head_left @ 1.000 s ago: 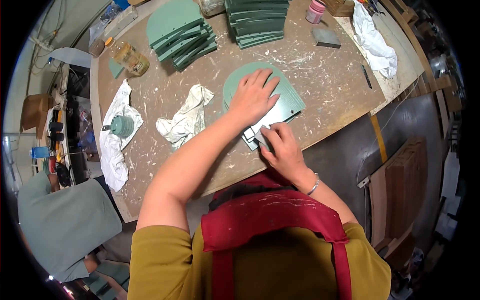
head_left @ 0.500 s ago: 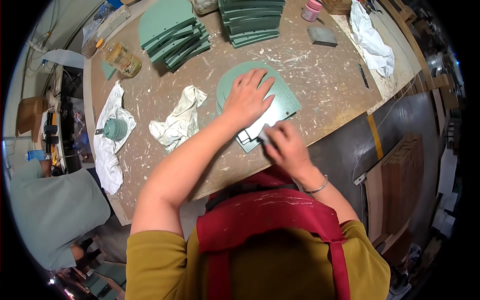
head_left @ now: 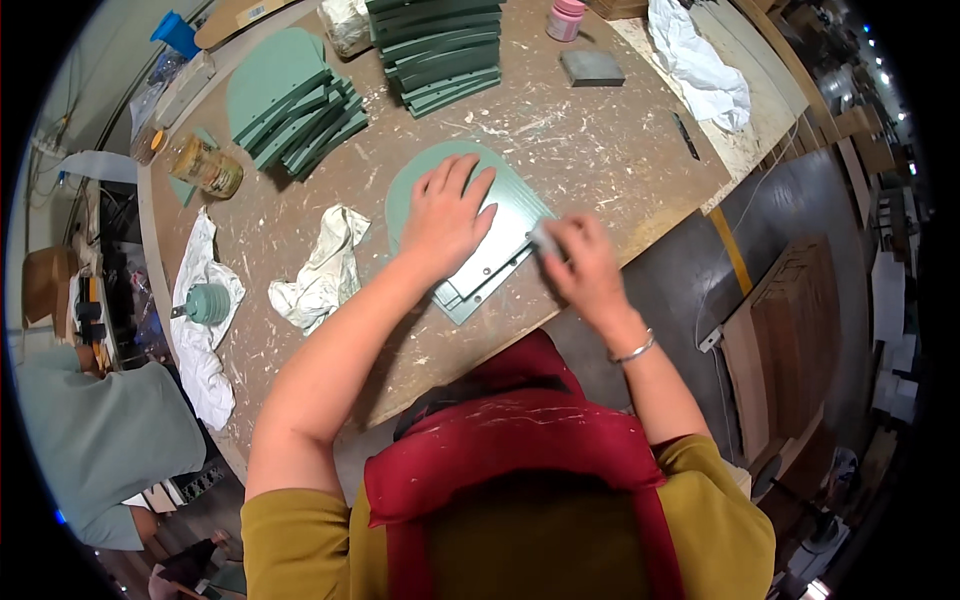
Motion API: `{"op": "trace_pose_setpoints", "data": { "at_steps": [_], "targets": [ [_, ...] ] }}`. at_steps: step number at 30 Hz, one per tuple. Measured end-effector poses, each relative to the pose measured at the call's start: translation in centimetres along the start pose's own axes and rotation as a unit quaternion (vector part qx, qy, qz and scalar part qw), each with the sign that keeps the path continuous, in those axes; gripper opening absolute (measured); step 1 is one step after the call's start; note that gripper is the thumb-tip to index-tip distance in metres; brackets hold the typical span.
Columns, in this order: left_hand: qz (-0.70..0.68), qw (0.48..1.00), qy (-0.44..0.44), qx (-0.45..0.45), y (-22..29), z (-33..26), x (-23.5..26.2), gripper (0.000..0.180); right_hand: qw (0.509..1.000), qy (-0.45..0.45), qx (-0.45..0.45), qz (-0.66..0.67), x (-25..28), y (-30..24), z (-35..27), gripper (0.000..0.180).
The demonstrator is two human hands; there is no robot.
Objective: The person sands the surfaces and edges of green-painted wooden boards using a hand-held sanding block, occasionally wiping the pieces with a white cloth.
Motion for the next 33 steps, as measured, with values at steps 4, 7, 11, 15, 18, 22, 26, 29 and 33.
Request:
{"op": "trace_pose_setpoints", "data": {
  "at_steps": [4, 7, 11, 15, 18, 22, 26, 29, 33],
  "targets": [
    [0.013, 1.000, 0.002, -0.007, 0.2, 0.4, 0.3, 0.046, 0.990, 0.092, -0.110, -0.001, 3.7, 4.2, 1.7, 0.032],
    [-0.002, 1.000, 0.001, -0.001, 0.2, 0.2, -0.1, 0.046, 0.987, 0.064, -0.111, 0.094, 3.8, 1.6, 1.2, 0.032],
    [-0.069, 0.997, 0.033, 0.005, -1.0, -0.5, 1.2, 0.045, 0.980, 0.038, -0.097, 0.171, 3.4, -2.1, 1.0, 0.031],
    [-0.133, 0.980, 0.132, 0.065, -1.8, -4.1, 6.3, 0.045, 0.884, 0.005, -0.230, 0.408, 5.0, 1.2, 2.1, 0.030],
    [-0.008, 0.984, 0.039, 0.175, -2.1, -12.2, 8.2, 0.056, 0.841, -0.013, -0.286, 0.458, 5.5, 3.4, 3.3, 0.031],
    [0.084, 0.974, -0.103, 0.183, -1.0, -21.0, 5.8, 0.053, 0.797, -0.119, -0.290, 0.516, 2.5, 0.4, 6.7, 0.032],
    [-0.084, 0.963, 0.144, 0.213, -2.3, -16.3, 9.1, 0.029, 0.727, -0.245, -0.301, 0.567, -3.8, 0.2, 9.9, 0.027],
    [-0.114, 0.981, 0.140, 0.068, 3.4, -7.6, 10.0, 0.034, 0.643, -0.273, -0.316, 0.643, -7.2, 2.4, 11.4, 0.026],
    [0.031, 0.994, -0.045, -0.091, 8.4, -2.4, 1.8, 0.043, 0.616, -0.316, -0.280, 0.665, -8.8, 1.0, 11.7, 0.021]
  ]
}}
Point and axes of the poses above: each hand's wrist, its own z-axis towards the middle knuckle, its own x-axis out of the back of the hand, y = z × x, the point moved 6 cm from there along z, towards the middle knuckle, and after that the axes turned 15 degrees about -x, right-handed, at the moved point
